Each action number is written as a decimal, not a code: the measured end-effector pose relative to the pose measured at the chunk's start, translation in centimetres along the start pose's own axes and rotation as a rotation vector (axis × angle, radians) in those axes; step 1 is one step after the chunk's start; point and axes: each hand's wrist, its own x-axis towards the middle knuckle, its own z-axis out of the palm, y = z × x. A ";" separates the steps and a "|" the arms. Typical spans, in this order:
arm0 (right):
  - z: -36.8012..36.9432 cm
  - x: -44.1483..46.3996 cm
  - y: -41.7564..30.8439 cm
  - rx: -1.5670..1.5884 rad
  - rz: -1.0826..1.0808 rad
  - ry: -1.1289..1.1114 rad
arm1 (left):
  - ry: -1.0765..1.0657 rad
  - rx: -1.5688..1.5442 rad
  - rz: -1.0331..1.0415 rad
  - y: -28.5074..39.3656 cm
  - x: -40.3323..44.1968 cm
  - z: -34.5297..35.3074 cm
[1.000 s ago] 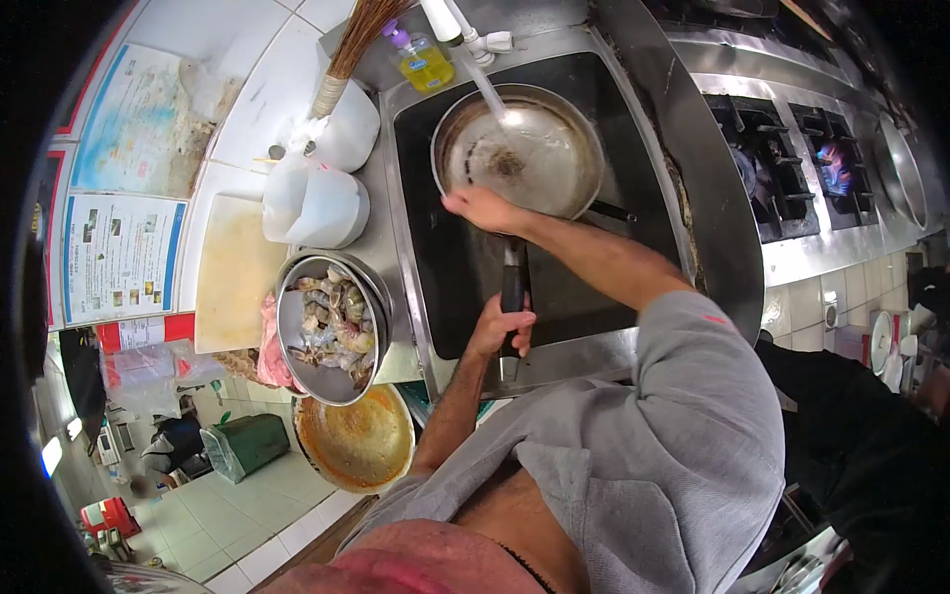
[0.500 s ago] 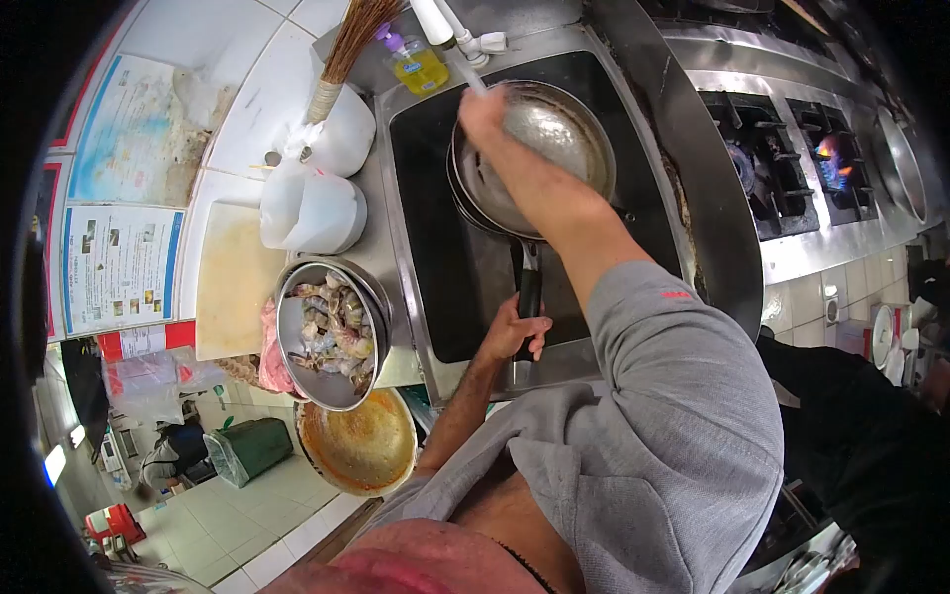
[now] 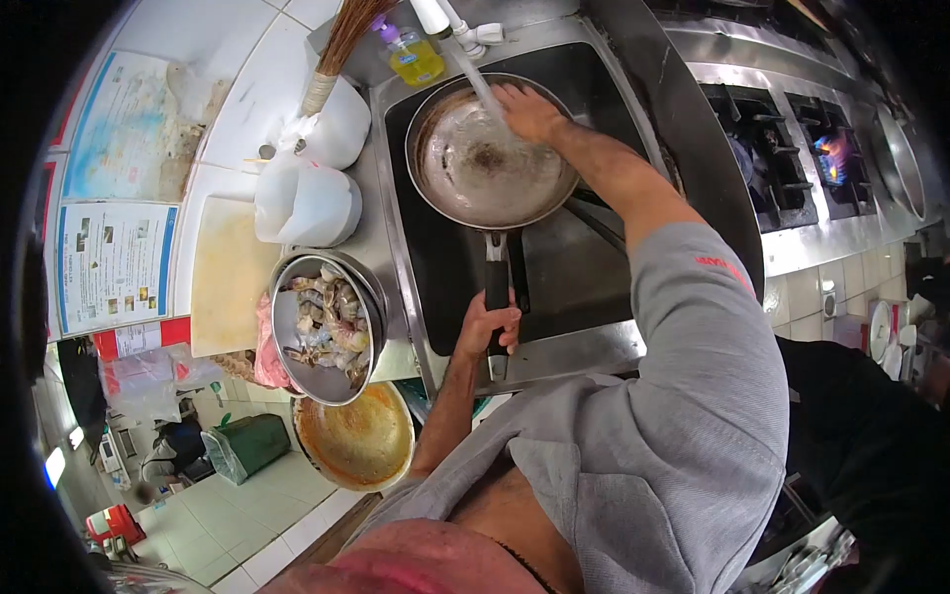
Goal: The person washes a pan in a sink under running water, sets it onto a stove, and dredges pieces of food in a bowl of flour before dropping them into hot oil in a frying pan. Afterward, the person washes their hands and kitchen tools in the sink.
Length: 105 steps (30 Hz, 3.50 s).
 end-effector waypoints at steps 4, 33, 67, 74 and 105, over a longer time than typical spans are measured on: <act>-2.6 0.5 -4.1 0.315 0.317 -0.213 | -0.039 -0.070 0.021 -0.4 0.5 1.3; 1.8 -2.1 -5.9 0.546 0.567 -0.196 | -0.008 0.057 0.005 -1.1 -0.7 0.7; -9.1 -15.9 -7.8 0.624 0.539 -0.370 | 0.156 0.427 0.048 0.8 -2.2 0.8; -13.8 -20.5 -11.0 0.672 0.473 -0.115 | 0.473 0.926 0.056 0.5 -5.3 0.4; -26.8 -37.9 -14.4 0.737 1.003 0.720 | -0.147 -0.328 -0.007 -6.3 6.9 3.3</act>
